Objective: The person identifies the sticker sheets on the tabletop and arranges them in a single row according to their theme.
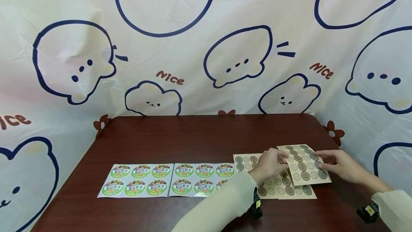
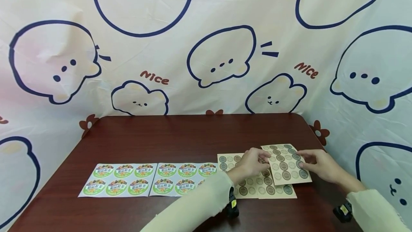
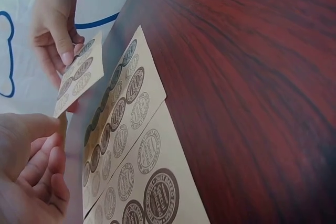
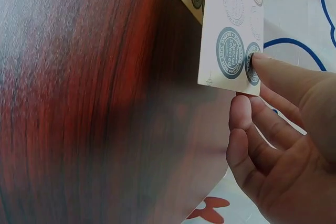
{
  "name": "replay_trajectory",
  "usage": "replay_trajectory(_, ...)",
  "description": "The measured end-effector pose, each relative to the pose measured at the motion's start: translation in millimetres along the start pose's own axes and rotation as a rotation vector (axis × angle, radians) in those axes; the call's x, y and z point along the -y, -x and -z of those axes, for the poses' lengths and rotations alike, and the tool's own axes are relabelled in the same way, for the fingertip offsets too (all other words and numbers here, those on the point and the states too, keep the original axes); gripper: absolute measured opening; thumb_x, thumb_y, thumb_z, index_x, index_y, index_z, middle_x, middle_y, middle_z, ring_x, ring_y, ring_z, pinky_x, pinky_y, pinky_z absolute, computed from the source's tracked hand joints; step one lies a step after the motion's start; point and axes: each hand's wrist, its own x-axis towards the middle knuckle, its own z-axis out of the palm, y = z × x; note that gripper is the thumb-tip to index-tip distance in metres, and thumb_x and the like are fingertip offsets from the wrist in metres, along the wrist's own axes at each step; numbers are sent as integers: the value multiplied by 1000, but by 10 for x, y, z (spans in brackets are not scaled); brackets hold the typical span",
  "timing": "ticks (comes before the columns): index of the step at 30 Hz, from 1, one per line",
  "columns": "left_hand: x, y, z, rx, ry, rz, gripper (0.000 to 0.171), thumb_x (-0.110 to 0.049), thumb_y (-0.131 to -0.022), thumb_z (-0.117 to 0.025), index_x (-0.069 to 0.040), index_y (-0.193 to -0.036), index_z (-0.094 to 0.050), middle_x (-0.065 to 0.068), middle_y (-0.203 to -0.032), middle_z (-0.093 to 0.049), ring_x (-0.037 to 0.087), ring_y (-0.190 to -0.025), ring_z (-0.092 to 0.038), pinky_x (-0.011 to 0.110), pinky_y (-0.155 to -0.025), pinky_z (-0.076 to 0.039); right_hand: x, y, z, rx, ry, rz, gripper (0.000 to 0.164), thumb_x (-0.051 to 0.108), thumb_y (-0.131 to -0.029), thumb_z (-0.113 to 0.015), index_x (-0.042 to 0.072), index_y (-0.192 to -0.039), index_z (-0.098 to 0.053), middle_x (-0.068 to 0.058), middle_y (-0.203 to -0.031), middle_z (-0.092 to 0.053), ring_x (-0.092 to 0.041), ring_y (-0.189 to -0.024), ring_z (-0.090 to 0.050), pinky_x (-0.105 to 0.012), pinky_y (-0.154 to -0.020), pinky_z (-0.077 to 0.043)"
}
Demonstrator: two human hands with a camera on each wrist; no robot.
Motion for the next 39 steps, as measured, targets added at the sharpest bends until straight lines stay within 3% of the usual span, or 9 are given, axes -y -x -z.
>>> replay_trajectory(10, -37, -11, -110, 66, 51, 0, 28, -15, -90, -75, -23, -117, -75, -13, -94, -72, -5, -72, -57, 16, -63, -45, -129, 91, 62, -7, -21, 12, 40, 8, -89, -75, -12, -122, -65, -30, -114, -68, 13, -84, -56, -21, -64, -52)
replay_trajectory(17, -40, -5, -168, 110, 41, -71, 29, -20, -93, -71, -22, -122, -74, -12, -106, -73, -5, -87, -63, 13, -75, -47, -196, 148, 104, -21, 13, -3, 38, 8, -89, -75, -10, -121, -67, -28, -114, -69, 15, -86, -53, -20, -64, -50)
replay_trajectory(20, -41, 5, -203, 130, 30, -89, 31, -20, -94, -69, -23, -125, -72, -14, -112, -72, -6, -89, -62, 13, -74, -47, -230, 168, 115, -26, 27, -10, 37, 9, -88, -76, -9, -120, -68, -25, -112, -70, 15, -86, -52, -21, -64, -50)
replay_trajectory(26, -75, 30, -267, 165, 5, -76, 35, -22, -95, -65, -28, -130, -69, -16, -117, -70, -6, -70, -55, 16, -61, -45, -297, 204, 132, -12, 31, -18, 38, 10, -89, -76, -10, -120, -67, -25, -111, -70, 15, -86, -52, -21, -64, -51)
replay_trajectory(32, -126, 36, -313, 212, -90, -116, 42, -30, -97, -65, -30, -139, -62, -17, -137, -62, 5, -43, -33, 16, -53, -38, -377, 244, 150, 8, 9, -31, 39, 7, -90, -74, -14, -121, -64, -15, -102, -70, 11, -79, -54, -21, -63, -50)
replay_trajectory(34, -140, 42, -323, 224, -158, -146, 45, -33, -97, -65, -30, -142, -60, -17, -141, -60, -2, -55, -50, 14, -61, -43, -409, 256, 149, 12, -8, -30, 40, 6, -90, -74, -16, -121, -63, -9, -97, -69, 8, -76, -55, -21, -62, -50)
replay_trajectory(36, -153, 49, -324, 237, -238, -184, 48, -36, -97, -65, -28, -144, -57, -17, -144, -57, -5, -87, -64, 12, -79, -48, -443, 268, 150, 23, -22, -30, 41, 6, -90, -73, -17, -122, -62, -5, -95, -69, 8, -75, -56, -21, -62, -51)
replay_trajectory(39, -164, 58, -325, 241, -368, -234, 53, -41, -97, -63, -28, -147, -53, -18, -147, -54, 2, -134, -51, 15, -101, -43, -484, 287, 147, 35, -30, -30, 43, 6, -90, -73, -18, -123, -61, -2, -94, -68, 8, -76, -57, -21, -62, -50)
